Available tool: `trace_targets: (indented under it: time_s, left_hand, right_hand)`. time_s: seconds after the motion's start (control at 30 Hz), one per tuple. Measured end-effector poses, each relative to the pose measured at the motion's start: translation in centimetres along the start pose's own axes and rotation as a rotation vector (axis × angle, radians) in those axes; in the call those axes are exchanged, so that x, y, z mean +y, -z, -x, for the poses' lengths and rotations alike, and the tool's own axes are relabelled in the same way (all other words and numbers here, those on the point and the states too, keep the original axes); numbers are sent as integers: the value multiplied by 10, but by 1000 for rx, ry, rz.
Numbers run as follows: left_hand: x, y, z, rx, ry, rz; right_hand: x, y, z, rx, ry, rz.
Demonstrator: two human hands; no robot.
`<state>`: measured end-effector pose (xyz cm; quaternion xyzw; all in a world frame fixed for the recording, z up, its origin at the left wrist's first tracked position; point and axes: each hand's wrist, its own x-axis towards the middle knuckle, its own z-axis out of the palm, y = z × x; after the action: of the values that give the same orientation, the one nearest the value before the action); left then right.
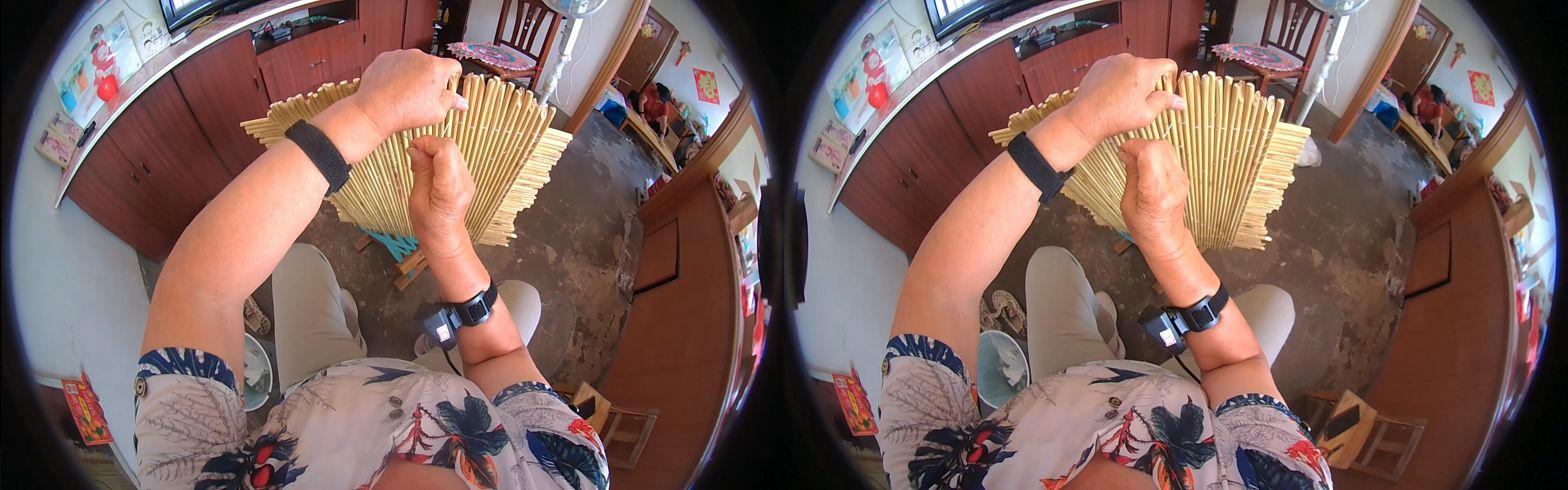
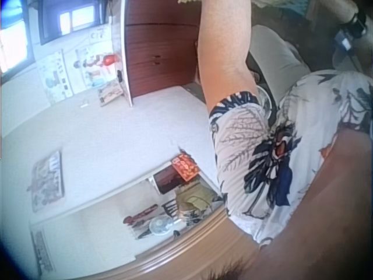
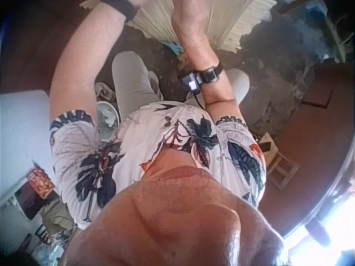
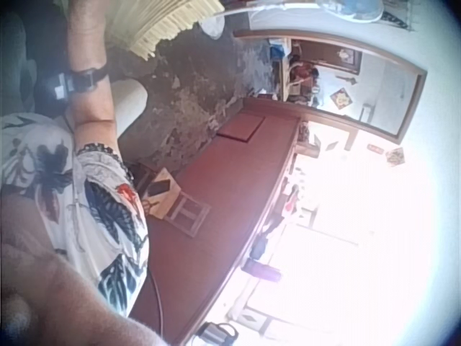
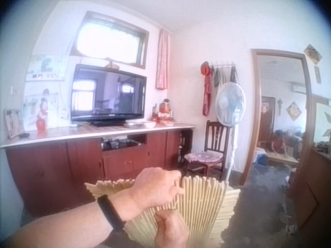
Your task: Weaving or sewing together bamboo reeds with thread and a needle to create a mat.
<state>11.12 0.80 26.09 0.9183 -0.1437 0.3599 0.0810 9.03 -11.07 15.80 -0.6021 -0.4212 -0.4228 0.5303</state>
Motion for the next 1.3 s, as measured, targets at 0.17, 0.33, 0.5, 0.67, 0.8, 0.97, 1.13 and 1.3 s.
trace_targets:
  time_s: [0.17, 0.33, 0.5, 0.67, 0.8, 0.97, 1.13, 1.3]
  left_hand:
    - [-4, 12, -9, -233, 25, 44]
    - [-13, 19, -16, -454, -27, 217]
    - [-18, 21, -13, -473, -38, 309]
    - [-19, 21, -6, -363, -81, 289]
    - [-16, 14, -2, -234, -107, 235]
    - [-12, 8, 2, -163, -84, 172]
    - [-10, 8, 2, -186, -11, 125]
    - [-8, 8, 3, -193, 0, 99]
  right_hand:
    - [9, 12, 1, 51, -166, -158]
    - [36, 41, 6, 168, -166, 35]
    - [45, 46, 14, 116, -480, -85]
    - [35, 44, 12, -56, -686, -244]
    - [25, 39, 11, -131, -779, -408]
    - [16, 33, 11, -79, -910, -568]
    - [10, 32, 7, -71, -929, -559]
    - [12, 28, 8, -61, -941, -555]
